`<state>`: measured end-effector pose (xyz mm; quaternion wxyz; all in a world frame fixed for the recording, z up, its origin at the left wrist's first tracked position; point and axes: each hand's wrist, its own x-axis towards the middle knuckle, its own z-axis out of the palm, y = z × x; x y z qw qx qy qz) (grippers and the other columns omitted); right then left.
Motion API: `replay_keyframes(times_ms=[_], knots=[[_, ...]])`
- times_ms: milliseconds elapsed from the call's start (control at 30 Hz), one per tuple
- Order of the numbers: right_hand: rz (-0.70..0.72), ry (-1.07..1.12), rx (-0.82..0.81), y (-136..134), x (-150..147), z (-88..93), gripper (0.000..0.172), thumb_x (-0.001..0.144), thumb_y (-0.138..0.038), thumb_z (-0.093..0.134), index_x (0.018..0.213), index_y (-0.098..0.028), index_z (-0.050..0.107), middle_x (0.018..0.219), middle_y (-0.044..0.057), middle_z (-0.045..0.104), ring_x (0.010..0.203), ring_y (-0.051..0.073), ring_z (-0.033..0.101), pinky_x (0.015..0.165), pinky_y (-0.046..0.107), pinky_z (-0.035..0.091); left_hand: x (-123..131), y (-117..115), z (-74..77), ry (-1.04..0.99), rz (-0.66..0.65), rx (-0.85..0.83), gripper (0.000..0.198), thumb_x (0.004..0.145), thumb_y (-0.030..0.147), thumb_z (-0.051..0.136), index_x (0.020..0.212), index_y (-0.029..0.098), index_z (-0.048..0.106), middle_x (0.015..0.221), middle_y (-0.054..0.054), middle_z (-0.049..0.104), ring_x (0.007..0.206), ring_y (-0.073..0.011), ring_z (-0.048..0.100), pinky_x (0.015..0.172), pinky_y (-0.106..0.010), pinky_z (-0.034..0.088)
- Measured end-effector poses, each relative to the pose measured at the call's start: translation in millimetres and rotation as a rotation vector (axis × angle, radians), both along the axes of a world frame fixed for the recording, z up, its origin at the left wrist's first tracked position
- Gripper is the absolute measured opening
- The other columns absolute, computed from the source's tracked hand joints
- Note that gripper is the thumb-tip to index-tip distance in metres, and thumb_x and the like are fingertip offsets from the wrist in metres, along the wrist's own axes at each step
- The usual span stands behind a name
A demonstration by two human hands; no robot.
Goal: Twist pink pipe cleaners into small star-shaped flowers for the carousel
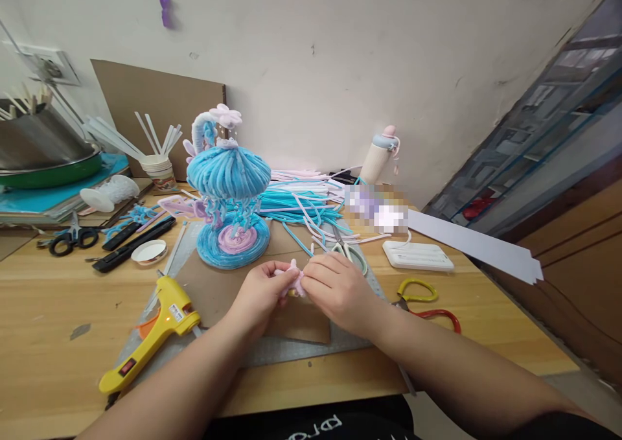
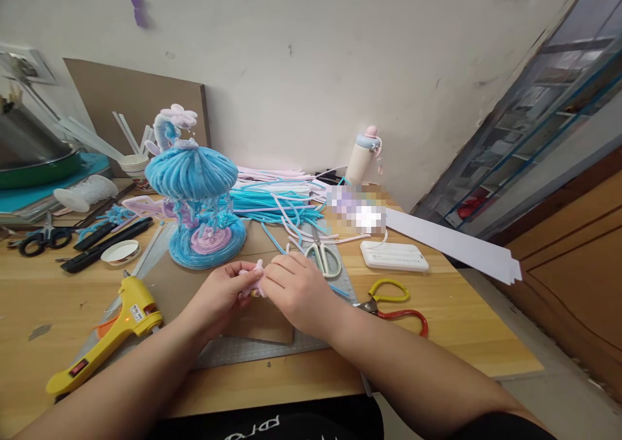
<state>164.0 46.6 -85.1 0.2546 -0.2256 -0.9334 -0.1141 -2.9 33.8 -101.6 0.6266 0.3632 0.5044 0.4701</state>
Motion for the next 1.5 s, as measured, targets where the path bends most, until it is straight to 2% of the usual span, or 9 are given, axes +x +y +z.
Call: replay_keyframes(times_ms=[133,233,600,800,933,1067,1200,1333,1500], knots=[[0.000,0.060,-0.028,2.6,1.0,-1.4,0.019,0.091,-0.012,0.044,0.088,-0.015,0.062,0.093,0.008,0.065,0.092,0.019,0.055,0.081,0.035,0.041,-0.6,-0.8,4.1,-0.147,-0.047,0.027,0.029,0.061,0.031,0.077,0.075,0.009,0.063,0.064,-0.002,0.062,0.057,-0.0076,0.051,0.052,-0.018,0.040],[-0.014,0.091,-0.037,3.9,1.4,-3.8,0.019,0.091,-0.011,0.043,0.089,-0.013,0.062,0.092,0.009,0.066,0.090,0.020,0.056,0.079,0.035,0.043,-0.9,-2.1,5.8,-0.223,-0.047,0.053,0.027,0.059,0.024,0.080,0.077,0.010,0.065,0.073,-0.003,0.064,0.066,-0.0093,0.055,0.061,-0.019,0.044],[0.103,0.060,-0.131,10.4,5.5,-2.5,0.024,0.092,-0.012,0.038,0.096,-0.014,0.061,0.096,0.011,0.063,0.094,0.020,0.054,0.081,0.035,0.047,-2.4,1.3,1.9,-0.286,-0.053,-0.082,0.020,0.060,0.017,0.078,0.074,0.008,0.066,0.067,-0.003,0.063,0.060,-0.0082,0.055,0.060,-0.020,0.047],[0.133,0.097,-0.199,12.1,6.0,-1.5,0.021,0.087,-0.009,0.045,0.083,-0.018,0.064,0.088,0.008,0.065,0.085,0.018,0.056,0.077,0.033,0.046,-2.1,0.8,0.6,-0.165,-0.116,0.017,0.021,0.063,0.022,0.075,0.076,0.009,0.064,0.064,-0.002,0.062,0.057,-0.0092,0.054,0.057,-0.021,0.043],[0.126,0.323,-0.477,13.4,4.4,-7.0,0.019,0.081,-0.007,0.050,0.084,-0.019,0.065,0.085,0.005,0.067,0.082,0.016,0.060,0.075,0.029,0.047,-2.2,-0.7,0.1,0.135,-0.123,0.218,0.019,0.067,0.027,0.070,0.074,0.012,0.061,0.057,0.000,0.060,0.055,-0.0111,0.053,0.055,-0.022,0.039],[-0.063,0.518,-0.856,14.9,2.1,-10.1,0.011,0.074,-0.012,0.058,0.078,-0.018,0.067,0.077,0.002,0.068,0.072,0.014,0.062,0.066,0.024,0.046,-2.3,-2.6,3.3,0.235,-0.153,0.258,0.019,0.069,0.030,0.068,0.074,0.014,0.060,0.058,0.000,0.061,0.055,-0.0121,0.053,0.055,-0.022,0.038],[-0.134,0.701,-1.285,17.2,-1.0,-8.0,0.002,0.067,-0.017,0.063,0.069,-0.016,0.062,0.066,-0.001,0.064,0.060,0.012,0.058,0.058,0.023,0.044,-2.7,-2.5,7.0,0.144,-0.204,0.235,0.019,0.068,0.029,0.069,0.073,0.013,0.061,0.058,-0.001,0.061,0.053,-0.0120,0.053,0.055,-0.023,0.039],[-0.150,0.863,-1.698,18.8,-2.4,-5.2,0.012,0.062,-0.018,0.066,0.069,-0.015,0.057,0.054,-0.003,0.060,0.047,0.008,0.054,0.046,0.019,0.038,-4.9,-1.4,8.5,0.019,-0.281,0.172,0.017,0.067,0.027,0.071,0.073,0.013,0.062,0.061,-0.002,0.062,0.053,-0.0112,0.053,0.054,-0.023,0.039],[-0.067,0.977,-2.055,18.3,-4.2,-15.1,0.025,0.059,-0.020,0.070,0.075,-0.018,0.051,0.056,-0.006,0.058,0.041,0.004,0.047,0.040,0.014,0.030,-4.8,-2.8,11.2,-0.173,-0.364,0.111,0.015,0.066,0.023,0.073,0.074,0.012,0.065,0.063,-0.004,0.064,0.053,-0.0095,0.052,0.054,-0.022,0.038]])
